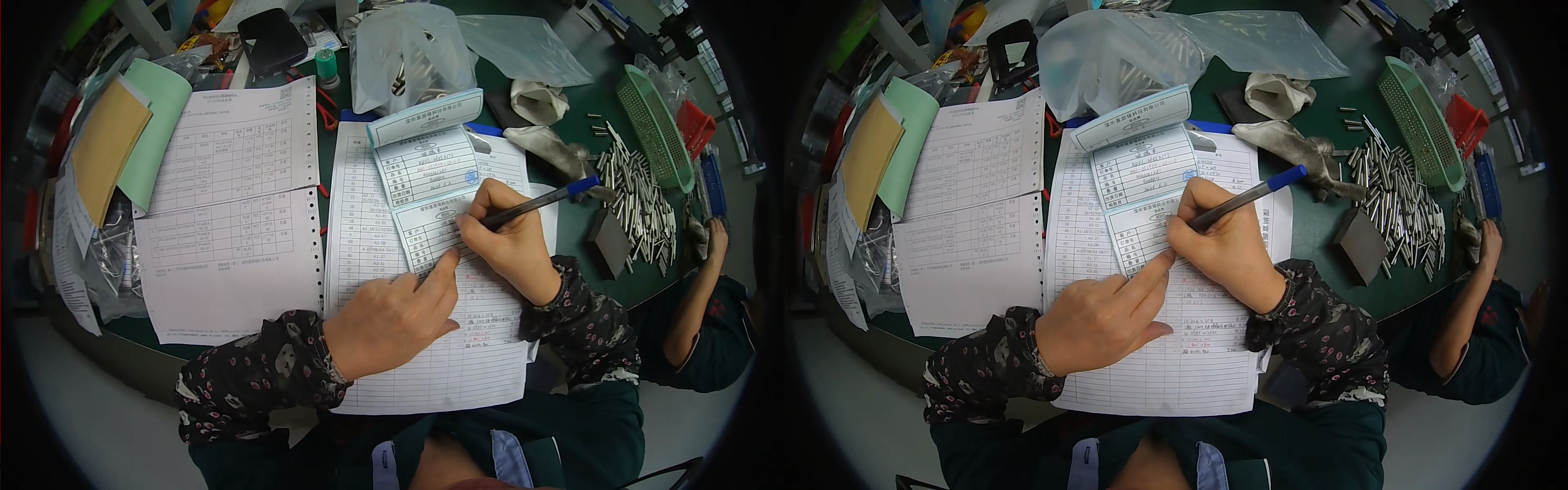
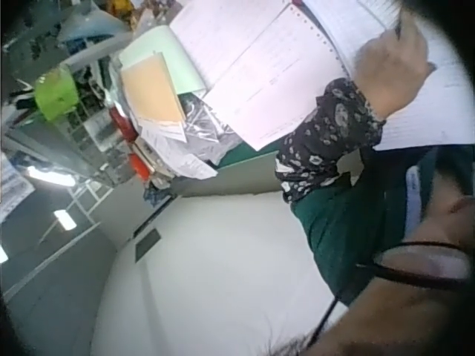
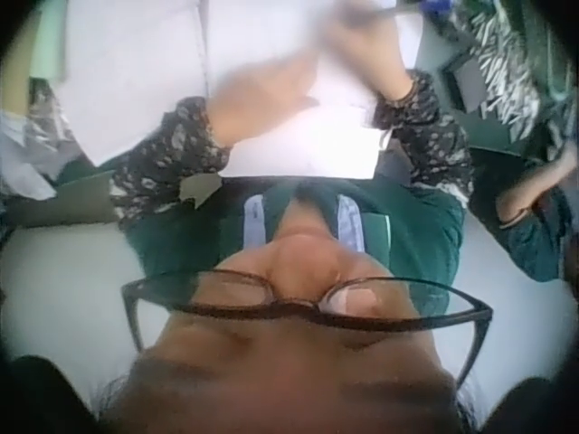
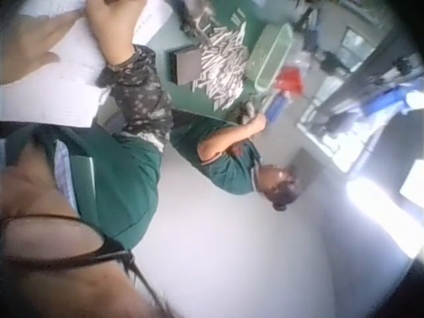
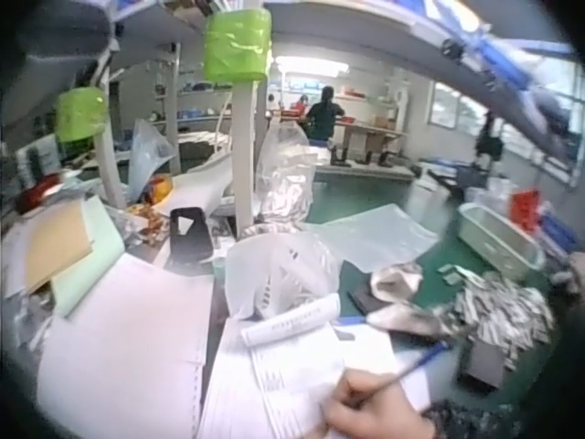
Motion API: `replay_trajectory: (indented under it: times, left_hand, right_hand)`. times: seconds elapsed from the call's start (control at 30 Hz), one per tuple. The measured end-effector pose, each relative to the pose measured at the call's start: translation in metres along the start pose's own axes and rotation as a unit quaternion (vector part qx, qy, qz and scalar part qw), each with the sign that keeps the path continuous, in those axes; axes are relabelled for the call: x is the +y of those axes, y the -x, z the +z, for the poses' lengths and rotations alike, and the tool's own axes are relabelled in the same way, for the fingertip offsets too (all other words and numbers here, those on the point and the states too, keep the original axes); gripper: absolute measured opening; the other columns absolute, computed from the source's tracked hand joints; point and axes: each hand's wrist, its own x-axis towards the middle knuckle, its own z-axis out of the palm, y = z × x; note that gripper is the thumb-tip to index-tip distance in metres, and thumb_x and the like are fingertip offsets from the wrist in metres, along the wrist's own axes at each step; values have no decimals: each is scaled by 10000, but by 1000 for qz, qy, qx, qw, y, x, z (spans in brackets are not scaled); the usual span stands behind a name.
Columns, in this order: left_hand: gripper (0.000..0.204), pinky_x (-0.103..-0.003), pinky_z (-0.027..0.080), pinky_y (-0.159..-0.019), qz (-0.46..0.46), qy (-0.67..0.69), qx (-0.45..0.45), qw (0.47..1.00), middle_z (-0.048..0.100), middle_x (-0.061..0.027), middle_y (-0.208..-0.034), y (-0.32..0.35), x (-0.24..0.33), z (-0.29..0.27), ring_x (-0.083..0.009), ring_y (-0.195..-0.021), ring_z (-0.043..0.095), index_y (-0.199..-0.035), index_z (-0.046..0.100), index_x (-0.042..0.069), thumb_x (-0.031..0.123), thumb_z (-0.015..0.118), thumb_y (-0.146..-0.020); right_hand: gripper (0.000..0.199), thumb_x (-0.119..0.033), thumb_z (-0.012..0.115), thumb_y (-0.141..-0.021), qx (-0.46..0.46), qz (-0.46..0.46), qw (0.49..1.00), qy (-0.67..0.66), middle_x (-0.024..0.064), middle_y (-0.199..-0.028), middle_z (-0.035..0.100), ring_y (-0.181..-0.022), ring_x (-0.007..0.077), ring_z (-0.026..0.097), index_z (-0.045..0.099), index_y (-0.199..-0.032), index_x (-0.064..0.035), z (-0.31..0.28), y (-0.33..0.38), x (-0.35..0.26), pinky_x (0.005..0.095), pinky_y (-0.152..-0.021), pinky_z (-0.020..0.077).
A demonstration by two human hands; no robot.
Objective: The recorder uses a pen to write notes on a notepad and log information on industrial tracking forms attached to a clipboard.
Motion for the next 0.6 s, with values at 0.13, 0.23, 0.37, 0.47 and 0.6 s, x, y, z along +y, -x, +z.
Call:
replay_trajectory:
  times: [0.13,0.23,0.37,0.47,0.6]
  left_hand:
    - [334,-206,443,-412,-5,4,-4,1000,513,-205,-1111,0,0,-1,-103,-536,488,-866,550,-40,259,629,-740]
    - [334,-208,444,-414,-6,3,-1,1000,513,-202,-1113,-1,1,-1,-106,-539,491,-868,550,-37,259,631,-737]
    - [333,-206,440,-412,-6,0,3,1000,512,-199,-1115,-1,0,0,-106,-542,493,-869,552,-34,257,634,-731]
    - [331,-205,438,-409,-6,-5,0,1000,513,-198,-1118,-1,1,-1,-105,-542,492,-870,554,-34,256,634,-731]
    - [332,-203,437,-408,-3,-9,2,1000,514,-198,-1120,-1,0,-1,-106,-541,492,-871,555,-37,254,635,-732]
  right_hand:
    - [188,-4,589,-729,-15,-6,1000,23,-42,-583,426,-537,16,343,423,-654,-48,-2,0,-1,178,-467,277]
    - [187,-6,589,-727,-14,-13,999,28,-41,-583,426,-539,15,343,422,-653,-47,-2,0,-1,177,-467,274]
    - [187,-8,588,-725,-5,11,1000,-7,-40,-584,419,-542,15,339,419,-653,-46,0,0,0,177,-468,272]
    - [185,-10,585,-727,1,2,1000,19,-41,-588,413,-544,16,335,419,-655,-47,0,0,-2,177,-469,270]
    - [186,-14,582,-729,8,-7,1000,28,-42,-589,404,-544,15,326,416,-651,-48,-1,-1,-2,179,-468,265]
